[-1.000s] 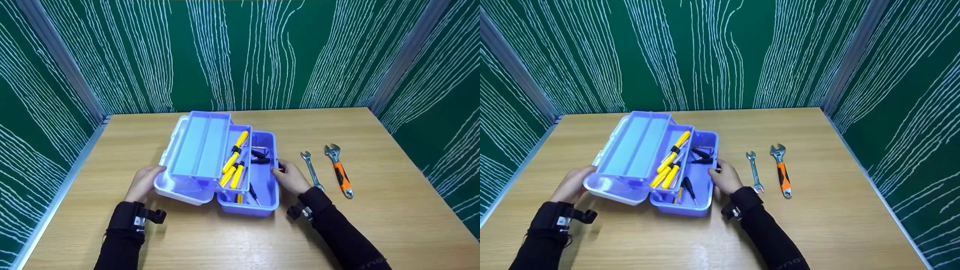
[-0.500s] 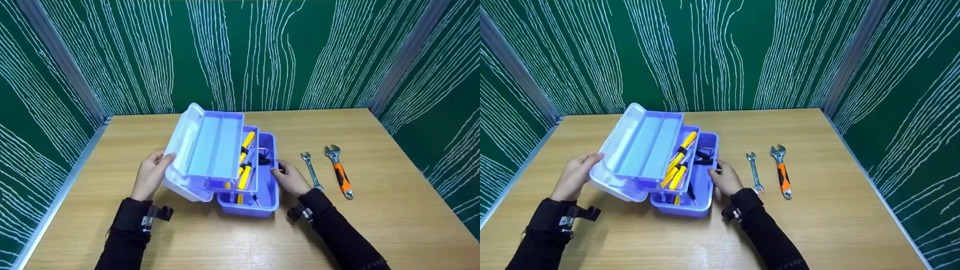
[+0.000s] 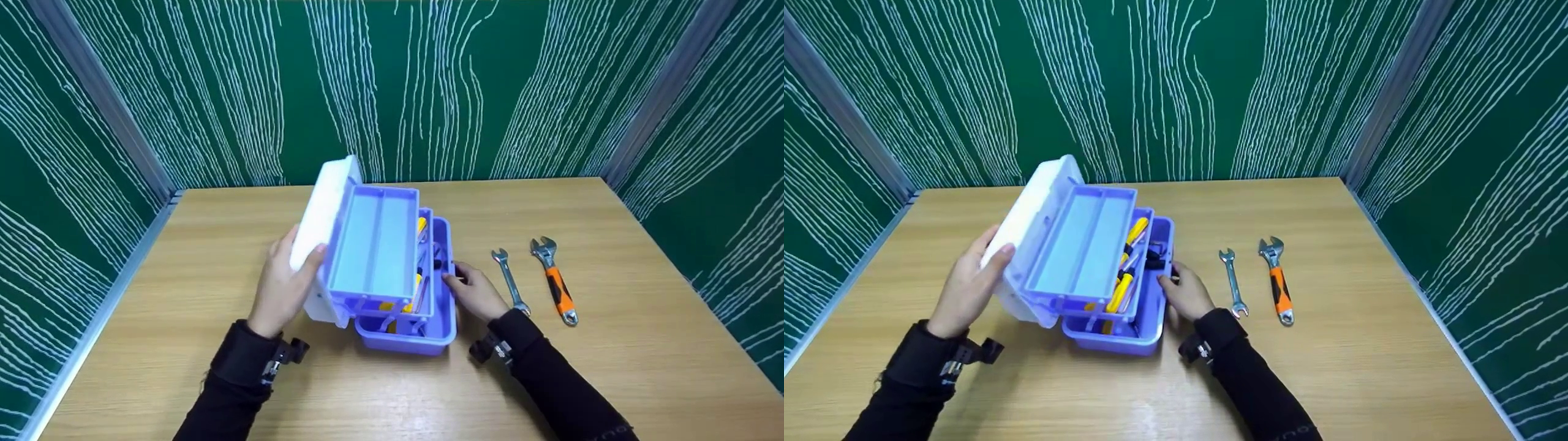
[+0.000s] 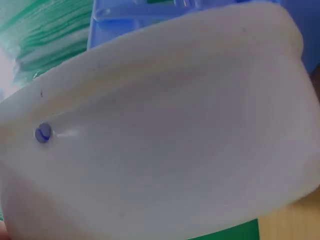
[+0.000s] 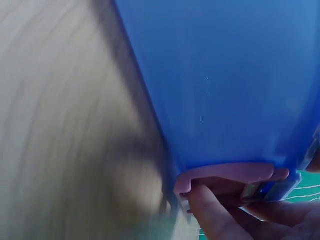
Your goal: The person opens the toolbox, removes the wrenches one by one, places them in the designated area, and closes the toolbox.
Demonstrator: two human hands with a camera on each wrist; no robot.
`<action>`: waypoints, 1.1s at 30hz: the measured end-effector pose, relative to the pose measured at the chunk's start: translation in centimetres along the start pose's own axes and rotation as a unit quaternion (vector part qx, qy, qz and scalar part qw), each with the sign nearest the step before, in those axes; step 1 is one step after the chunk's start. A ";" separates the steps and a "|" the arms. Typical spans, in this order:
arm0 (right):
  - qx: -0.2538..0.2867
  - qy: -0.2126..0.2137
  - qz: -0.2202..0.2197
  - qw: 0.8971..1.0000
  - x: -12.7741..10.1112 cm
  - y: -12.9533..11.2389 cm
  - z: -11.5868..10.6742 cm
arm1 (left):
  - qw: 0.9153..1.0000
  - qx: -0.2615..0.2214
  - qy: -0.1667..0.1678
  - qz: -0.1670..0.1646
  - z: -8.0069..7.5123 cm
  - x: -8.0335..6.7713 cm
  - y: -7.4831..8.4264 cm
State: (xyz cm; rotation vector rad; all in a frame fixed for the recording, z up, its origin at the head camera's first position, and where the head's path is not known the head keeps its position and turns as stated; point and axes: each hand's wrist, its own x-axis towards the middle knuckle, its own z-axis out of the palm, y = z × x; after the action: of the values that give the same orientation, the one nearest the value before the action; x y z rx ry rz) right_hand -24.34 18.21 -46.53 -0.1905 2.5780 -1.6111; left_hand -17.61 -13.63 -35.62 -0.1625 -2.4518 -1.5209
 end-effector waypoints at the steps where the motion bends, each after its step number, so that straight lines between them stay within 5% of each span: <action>1: 0.000 0.001 0.002 1.000 0.0 0.0 0.0 | 1.000 -0.002 -0.006 0.006 0.3 -0.1 0.2; 10: 0.029 0.000 0.000 1.000 -0.2 -0.3 -0.1 | 0.996 0.023 -0.071 0.053 3.3 -0.2 1.0; 20: 0.071 -0.007 0.003 0.997 -0.3 -0.2 0.0 | 0.985 0.105 -0.081 0.112 7.4 -0.7 1.7; 26: 0.074 0.003 0.006 0.997 -0.1 -0.1 0.0 | 0.966 0.185 -0.090 0.159 9.6 -1.3 2.1; 33: 0.081 -0.003 0.006 0.997 -0.1 -0.1 0.0 | 0.929 0.294 -0.108 0.198 12.0 -2.1 2.5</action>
State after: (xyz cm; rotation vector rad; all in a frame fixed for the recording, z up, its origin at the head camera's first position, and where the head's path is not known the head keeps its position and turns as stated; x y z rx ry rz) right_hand -24.18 18.15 -46.46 -0.1663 2.4236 -1.8028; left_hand -16.88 -1.72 -39.10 -0.6848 -2.7013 -0.5946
